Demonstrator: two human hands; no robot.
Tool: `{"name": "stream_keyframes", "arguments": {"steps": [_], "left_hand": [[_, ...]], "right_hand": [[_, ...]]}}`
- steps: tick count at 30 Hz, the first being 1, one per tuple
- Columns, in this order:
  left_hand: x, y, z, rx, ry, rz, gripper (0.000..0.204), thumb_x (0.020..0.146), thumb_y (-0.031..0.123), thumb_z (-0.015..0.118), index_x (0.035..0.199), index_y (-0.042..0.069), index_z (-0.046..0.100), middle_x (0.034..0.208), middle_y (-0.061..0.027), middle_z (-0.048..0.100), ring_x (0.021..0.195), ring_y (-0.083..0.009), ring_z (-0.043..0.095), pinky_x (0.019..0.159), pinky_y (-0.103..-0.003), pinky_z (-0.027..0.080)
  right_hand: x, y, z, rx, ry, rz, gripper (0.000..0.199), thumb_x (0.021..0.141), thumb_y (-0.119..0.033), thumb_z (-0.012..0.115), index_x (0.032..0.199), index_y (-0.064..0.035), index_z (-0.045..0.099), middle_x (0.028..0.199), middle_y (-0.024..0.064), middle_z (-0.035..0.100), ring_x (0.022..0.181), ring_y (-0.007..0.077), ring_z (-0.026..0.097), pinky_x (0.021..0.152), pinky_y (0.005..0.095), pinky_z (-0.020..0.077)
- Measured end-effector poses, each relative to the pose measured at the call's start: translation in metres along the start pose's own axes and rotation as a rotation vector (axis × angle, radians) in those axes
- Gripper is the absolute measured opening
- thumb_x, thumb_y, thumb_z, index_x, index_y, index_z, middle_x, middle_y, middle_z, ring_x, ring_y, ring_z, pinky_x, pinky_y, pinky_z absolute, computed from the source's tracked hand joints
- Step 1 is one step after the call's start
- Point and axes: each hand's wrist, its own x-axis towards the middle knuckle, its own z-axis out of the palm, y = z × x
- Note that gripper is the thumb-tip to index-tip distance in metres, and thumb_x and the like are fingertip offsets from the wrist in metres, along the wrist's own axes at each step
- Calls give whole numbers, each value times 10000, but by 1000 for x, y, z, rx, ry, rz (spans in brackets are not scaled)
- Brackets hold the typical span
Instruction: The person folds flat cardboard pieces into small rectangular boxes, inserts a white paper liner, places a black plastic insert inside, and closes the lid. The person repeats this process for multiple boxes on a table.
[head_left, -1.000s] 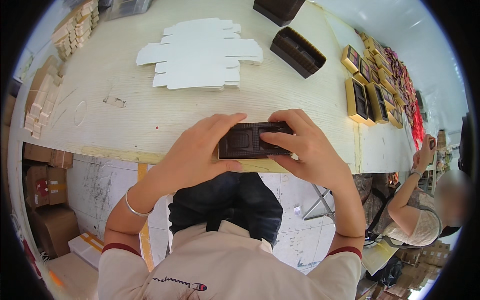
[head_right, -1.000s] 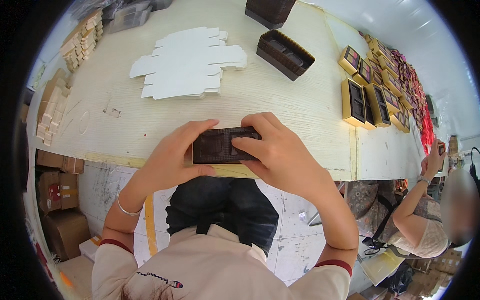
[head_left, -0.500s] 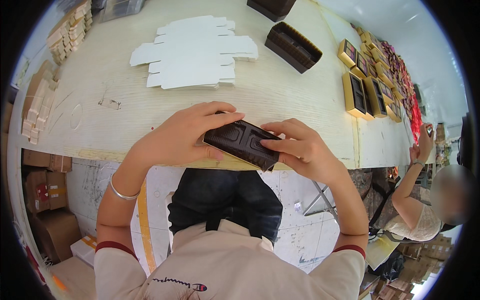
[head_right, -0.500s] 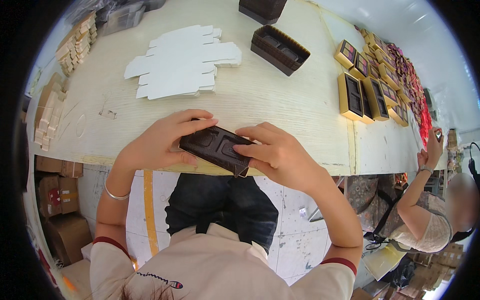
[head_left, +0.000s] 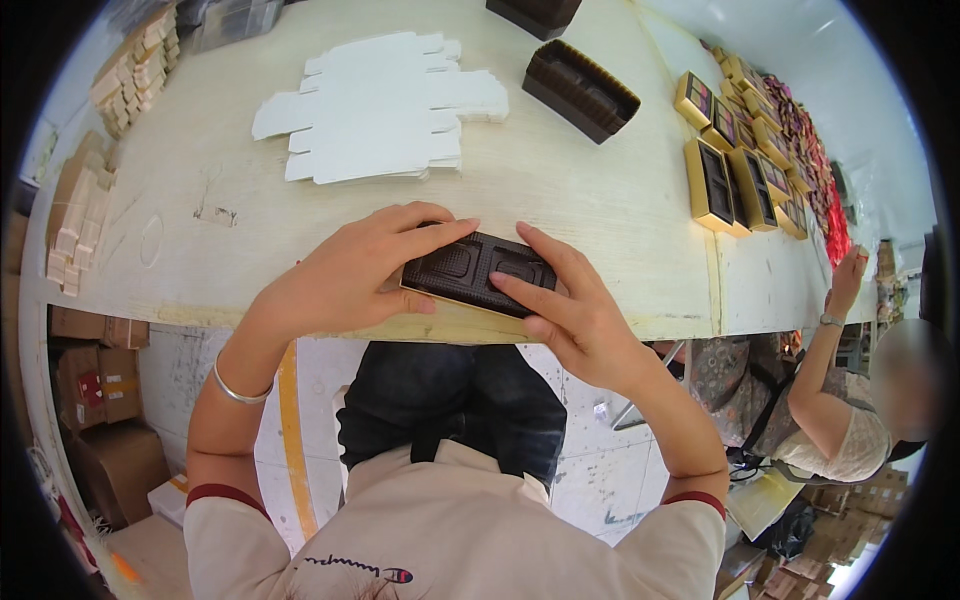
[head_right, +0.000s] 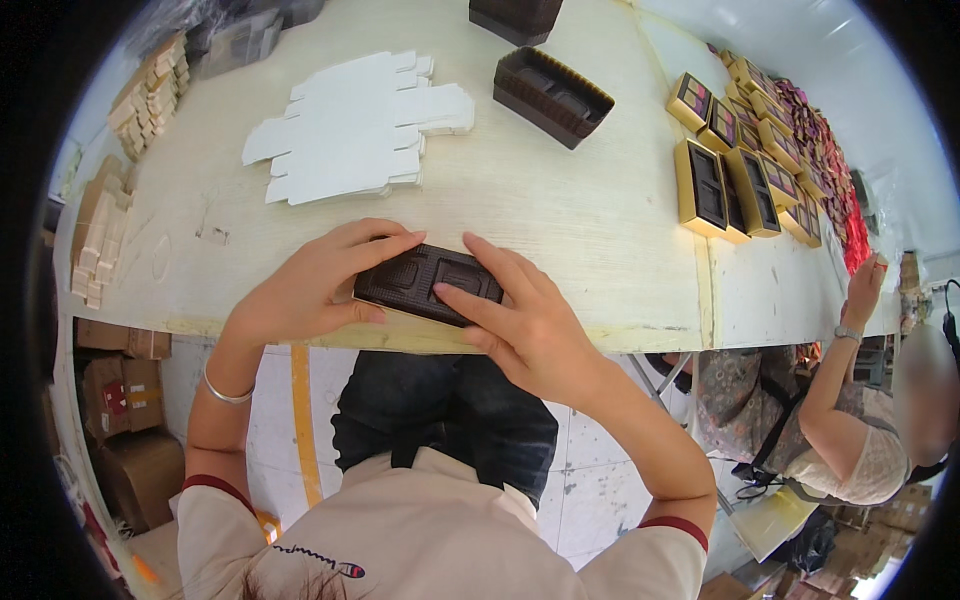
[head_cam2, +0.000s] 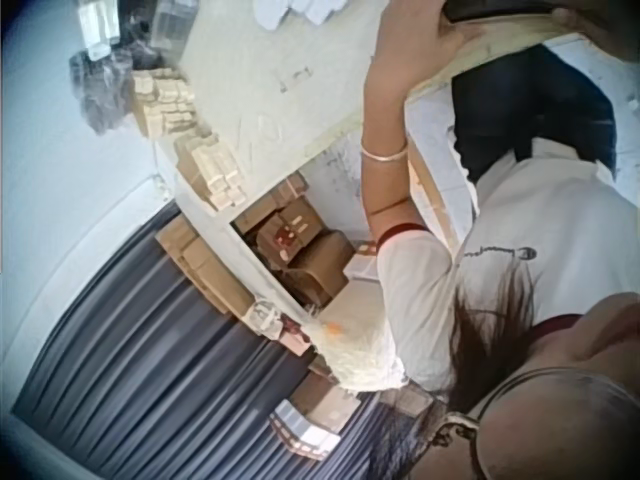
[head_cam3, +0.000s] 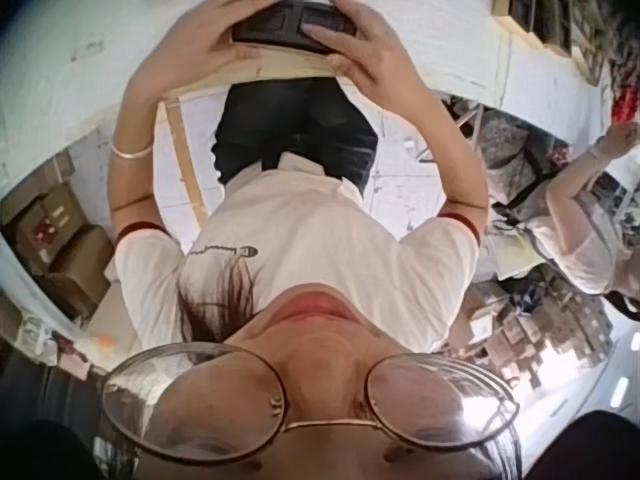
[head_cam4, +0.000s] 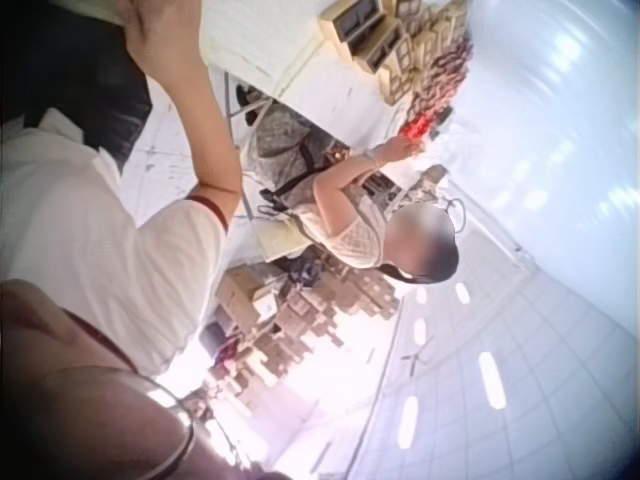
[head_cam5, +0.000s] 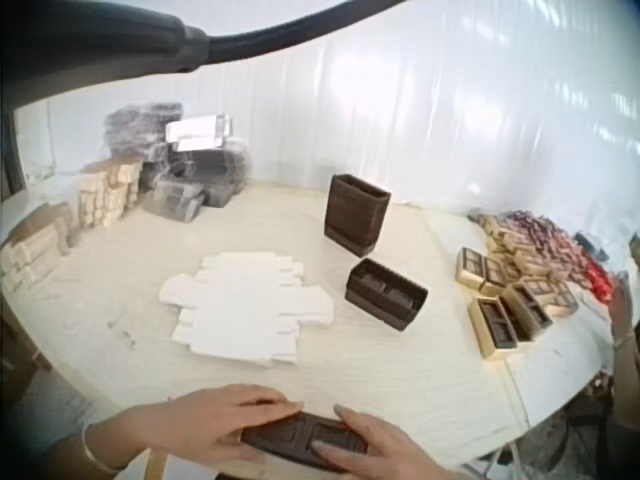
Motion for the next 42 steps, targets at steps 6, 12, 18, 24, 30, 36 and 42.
{"name": "stream_keyframes", "arguments": {"steps": [6, 12, 18, 24, 30, 36, 42], "left_hand": [[-5, 15, 19, 448, 161, 29, 746, 723, 210, 756, 1407, 160, 464, 1402, -106, 455, 1261, -337, 440, 1065, -483, 343], [-7, 20, 40, 671, 181, 47, 705, 737, 265, 727, 1379, 105, 482, 1445, -85, 434, 1334, -340, 381, 1117, -525, 284], [-7, 13, 49, 277, 249, 90, 663, 789, 238, 717, 1373, 45, 469, 1464, -127, 407, 1369, -360, 339, 1121, -499, 286], [-15, -6, 50, 20, 560, 75, 772, 802, 335, 719, 1433, 52, 379, 1517, -212, 280, 1379, -405, 304, 1126, -462, 273], [-7, 1, 59, 247, 421, 17, 718, 810, 338, 714, 1411, 76, 421, 1459, -204, 373, 1345, -411, 335, 1116, -484, 276], [-11, -5, 54, 228, 431, 33, 646, 836, 289, 697, 1390, 75, 445, 1459, -204, 377, 1356, -397, 329, 1116, -476, 277], [-11, -8, 57, 178, 456, 70, 560, 830, 258, 704, 1320, 67, 513, 1414, -194, 424, 1317, -411, 367, 1092, -479, 307]], "right_hand": [[-7, -12, 10, -220, 70, -13, 526, 716, -245, 750, 1203, -82, 636, 1381, 262, 419, 1226, 425, 464, 1010, 483, 403], [-12, -12, 27, -419, 96, -20, 505, 844, -250, 643, 1255, 26, 544, 1358, 288, 442, 1254, 440, 443, 1048, 487, 375], [-22, -25, 34, -355, 170, 138, 569, 797, -218, 715, 1303, -39, 525, 1429, 276, 365, 1253, 425, 447, 1027, 479, 397], [-51, -29, 34, -171, 443, 323, 491, 780, -190, 751, 1236, -84, 604, 1333, 266, 453, 1146, 415, 516, 953, 444, 445], [-36, 33, -90, -748, 701, 442, 666, 796, -330, 750, 1360, -85, 492, 1364, 306, 412, 1208, 443, 461, 993, 483, 402], [5, 29, -59, -729, 708, 329, 581, 799, -232, 738, 1291, -26, 510, 1396, 304, 387, 1246, 445, 437, 1035, 484, 382], [1, 14, 31, -418, 633, 487, 444, 793, -143, 723, 1191, -5, 581, 1351, 293, 439, 1212, 452, 464, 1018, 462, 411]]}}
